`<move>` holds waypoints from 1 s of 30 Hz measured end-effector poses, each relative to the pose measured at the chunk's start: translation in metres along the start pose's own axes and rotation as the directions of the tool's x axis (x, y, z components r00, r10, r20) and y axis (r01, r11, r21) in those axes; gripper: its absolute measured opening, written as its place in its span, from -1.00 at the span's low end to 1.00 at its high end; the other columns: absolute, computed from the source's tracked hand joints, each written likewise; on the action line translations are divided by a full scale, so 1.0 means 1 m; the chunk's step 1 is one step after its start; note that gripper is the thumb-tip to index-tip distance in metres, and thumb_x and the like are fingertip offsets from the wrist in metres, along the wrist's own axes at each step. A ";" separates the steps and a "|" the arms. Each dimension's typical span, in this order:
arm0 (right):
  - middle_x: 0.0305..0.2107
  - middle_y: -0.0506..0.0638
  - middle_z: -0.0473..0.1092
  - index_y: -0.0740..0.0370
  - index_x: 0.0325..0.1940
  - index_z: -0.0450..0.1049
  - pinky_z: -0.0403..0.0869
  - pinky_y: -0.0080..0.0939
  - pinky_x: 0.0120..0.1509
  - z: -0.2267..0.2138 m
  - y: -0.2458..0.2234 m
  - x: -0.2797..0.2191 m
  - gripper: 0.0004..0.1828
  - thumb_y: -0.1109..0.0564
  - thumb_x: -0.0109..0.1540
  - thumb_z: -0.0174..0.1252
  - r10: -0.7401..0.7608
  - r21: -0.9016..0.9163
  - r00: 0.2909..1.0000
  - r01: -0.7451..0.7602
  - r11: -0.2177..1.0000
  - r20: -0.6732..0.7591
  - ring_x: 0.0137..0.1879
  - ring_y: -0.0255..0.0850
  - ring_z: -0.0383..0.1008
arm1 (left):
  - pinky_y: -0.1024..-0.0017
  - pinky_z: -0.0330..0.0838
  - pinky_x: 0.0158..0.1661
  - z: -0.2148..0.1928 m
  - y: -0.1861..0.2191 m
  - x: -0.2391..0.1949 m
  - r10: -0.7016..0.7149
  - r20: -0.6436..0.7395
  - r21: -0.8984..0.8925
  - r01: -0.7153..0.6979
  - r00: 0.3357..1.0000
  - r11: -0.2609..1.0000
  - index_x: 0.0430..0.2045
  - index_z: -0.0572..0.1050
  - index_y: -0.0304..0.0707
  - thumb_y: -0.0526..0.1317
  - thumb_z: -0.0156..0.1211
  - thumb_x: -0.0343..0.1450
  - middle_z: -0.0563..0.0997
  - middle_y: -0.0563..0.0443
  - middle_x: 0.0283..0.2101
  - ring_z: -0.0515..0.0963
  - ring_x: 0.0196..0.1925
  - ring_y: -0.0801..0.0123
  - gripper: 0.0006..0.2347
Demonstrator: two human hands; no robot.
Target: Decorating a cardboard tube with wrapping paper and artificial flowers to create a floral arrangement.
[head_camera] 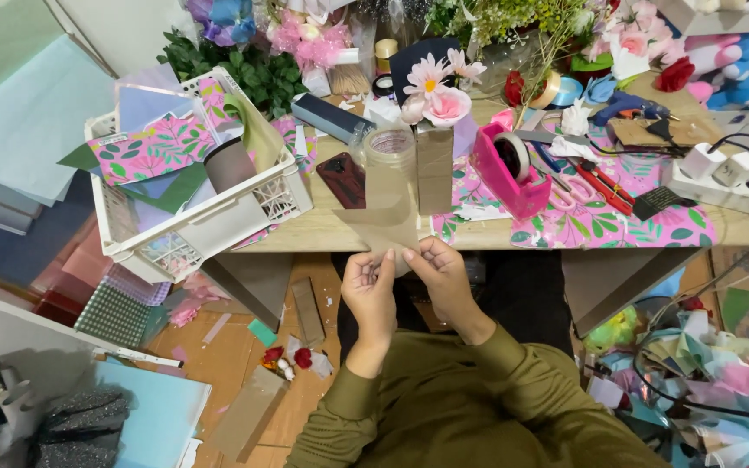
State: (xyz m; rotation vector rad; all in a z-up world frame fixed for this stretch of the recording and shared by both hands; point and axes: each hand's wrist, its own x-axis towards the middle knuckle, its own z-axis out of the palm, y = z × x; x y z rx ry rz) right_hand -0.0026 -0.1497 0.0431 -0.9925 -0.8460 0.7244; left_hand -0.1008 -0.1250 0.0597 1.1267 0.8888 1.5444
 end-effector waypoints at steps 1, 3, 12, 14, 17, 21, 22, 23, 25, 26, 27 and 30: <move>-0.63 -0.21 0.29 0.23 -0.36 0.50 0.31 -0.51 -0.30 -0.001 0.000 0.000 -0.85 0.21 0.30 0.26 -0.003 0.000 1.000 0.003 1.000 -0.001 -0.44 -0.51 0.23 | 0.66 0.46 -0.30 0.000 -0.002 0.001 0.001 0.002 -0.002 -0.001 1.000 1.000 -0.44 0.52 -0.23 -0.37 0.37 0.39 0.58 0.24 -0.53 0.43 -0.44 0.73 -0.90; -0.63 -0.20 0.28 0.22 -0.35 0.50 0.31 -0.51 -0.29 -0.002 0.001 0.001 -0.87 0.22 0.29 0.27 0.000 0.010 1.000 0.000 1.000 0.000 -0.44 -0.52 0.24 | 0.60 0.44 -0.29 0.001 -0.004 0.003 0.020 0.011 0.034 -0.020 1.000 0.999 -0.46 0.55 -0.24 -0.35 0.41 0.37 0.62 0.18 -0.53 0.41 -0.42 0.69 -0.90; -0.58 -0.16 0.36 0.26 -0.30 0.56 0.40 -0.46 -0.20 -0.003 -0.018 0.003 -0.93 0.24 0.24 0.33 0.016 0.014 0.999 -0.016 1.000 0.032 -0.38 -0.49 0.33 | 0.55 0.44 -0.26 0.000 -0.008 0.002 -0.017 0.070 0.076 0.011 0.997 0.997 -0.50 0.62 -0.25 -0.36 0.45 0.33 0.64 0.14 -0.53 0.40 -0.40 0.65 -0.92; -0.56 -0.15 0.38 0.27 -0.28 0.56 0.42 -0.45 -0.19 -0.001 -0.018 0.001 -0.94 0.25 0.23 0.33 0.027 0.022 0.999 -0.027 0.999 0.027 -0.38 -0.49 0.34 | 0.55 0.44 -0.25 0.001 -0.008 0.002 -0.025 0.078 0.082 0.019 0.997 0.996 -0.51 0.63 -0.24 -0.37 0.45 0.32 0.64 0.15 -0.53 0.40 -0.40 0.65 -0.93; -0.54 -0.13 0.41 0.29 -0.24 0.57 0.46 -0.41 -0.16 -0.004 -0.013 0.003 -0.94 0.26 0.24 0.32 0.047 0.052 0.999 -0.048 0.997 0.026 -0.36 -0.46 0.38 | 0.54 0.45 -0.25 0.003 -0.011 0.004 -0.045 0.093 0.089 0.037 0.995 0.995 -0.53 0.64 -0.23 -0.38 0.45 0.30 0.64 0.13 -0.54 0.41 -0.40 0.63 -0.93; -0.40 -0.03 0.47 0.34 0.03 0.54 0.55 -0.27 -0.05 -0.010 -0.008 0.008 -0.75 0.26 0.27 0.26 0.054 0.122 0.997 -0.059 0.991 0.049 -0.28 -0.39 0.48 | 0.58 0.40 -0.17 0.002 -0.027 0.009 -0.077 0.119 0.093 0.066 0.990 0.993 -0.51 0.66 -0.18 -0.36 0.48 0.27 0.62 0.20 -0.50 0.38 -0.34 0.66 -0.92; -0.40 -0.03 0.47 0.34 0.03 0.54 0.55 -0.27 -0.05 -0.012 -0.005 0.009 -0.75 0.26 0.27 0.26 0.050 0.122 0.998 -0.056 0.991 0.047 -0.28 -0.39 0.48 | 0.58 0.40 -0.17 0.001 -0.024 0.011 -0.075 0.122 0.092 0.064 0.990 0.994 -0.51 0.66 -0.18 -0.36 0.48 0.27 0.62 0.20 -0.50 0.38 -0.34 0.66 -0.92; -0.47 -0.05 0.45 0.35 -0.07 0.56 0.53 -0.30 -0.11 -0.015 -0.001 0.009 -0.84 0.25 0.27 0.26 0.089 0.128 0.994 -0.096 0.987 0.062 -0.34 -0.40 0.44 | 0.54 0.41 -0.18 0.000 -0.020 0.012 -0.077 0.156 0.127 0.057 0.985 0.990 -0.52 0.67 -0.19 -0.35 0.48 0.27 0.60 0.18 -0.51 0.38 -0.33 0.64 -0.93; -0.53 -0.07 0.43 0.36 -0.18 0.59 0.52 -0.34 -0.16 -0.020 0.005 0.011 -0.90 0.25 0.28 0.26 0.125 0.133 0.989 -0.134 0.982 0.074 -0.40 -0.41 0.41 | 0.51 0.42 -0.20 -0.003 -0.017 0.018 -0.079 0.193 0.161 0.048 0.978 0.986 -0.52 0.67 -0.19 -0.34 0.47 0.27 0.59 0.17 -0.52 0.37 -0.33 0.63 -0.94; -0.55 -0.07 0.43 0.34 -0.19 0.59 0.51 -0.37 -0.18 -0.023 0.007 0.012 -0.92 0.25 0.27 0.27 0.133 0.141 0.988 -0.143 0.980 0.081 -0.40 -0.41 0.42 | 0.47 0.44 -0.19 -0.005 -0.017 0.022 -0.081 0.228 0.171 0.042 0.970 0.984 -0.53 0.66 -0.21 -0.35 0.49 0.26 0.59 0.13 -0.53 0.40 -0.33 0.59 -0.93; -0.56 -0.07 0.43 0.32 -0.20 0.58 0.50 -0.39 -0.20 -0.027 0.010 0.013 -0.93 0.25 0.26 0.28 0.143 0.147 0.986 -0.155 0.977 0.087 -0.41 -0.42 0.44 | 0.43 0.45 -0.19 -0.008 -0.018 0.025 -0.085 0.261 0.182 0.037 0.962 0.983 -0.53 0.66 -0.24 -0.35 0.50 0.25 0.59 0.08 -0.53 0.44 -0.33 0.54 -0.91; -0.58 -0.04 0.42 0.32 -0.21 0.56 0.48 -0.40 -0.23 -0.032 0.011 0.014 -0.93 0.24 0.27 0.25 0.168 0.172 0.982 -0.181 0.968 0.086 -0.43 -0.39 0.44 | 0.41 0.45 -0.19 -0.004 -0.013 0.027 -0.103 0.307 0.212 0.038 0.946 0.977 -0.52 0.65 -0.25 -0.33 0.49 0.25 0.60 0.06 -0.52 0.47 -0.32 0.51 -0.92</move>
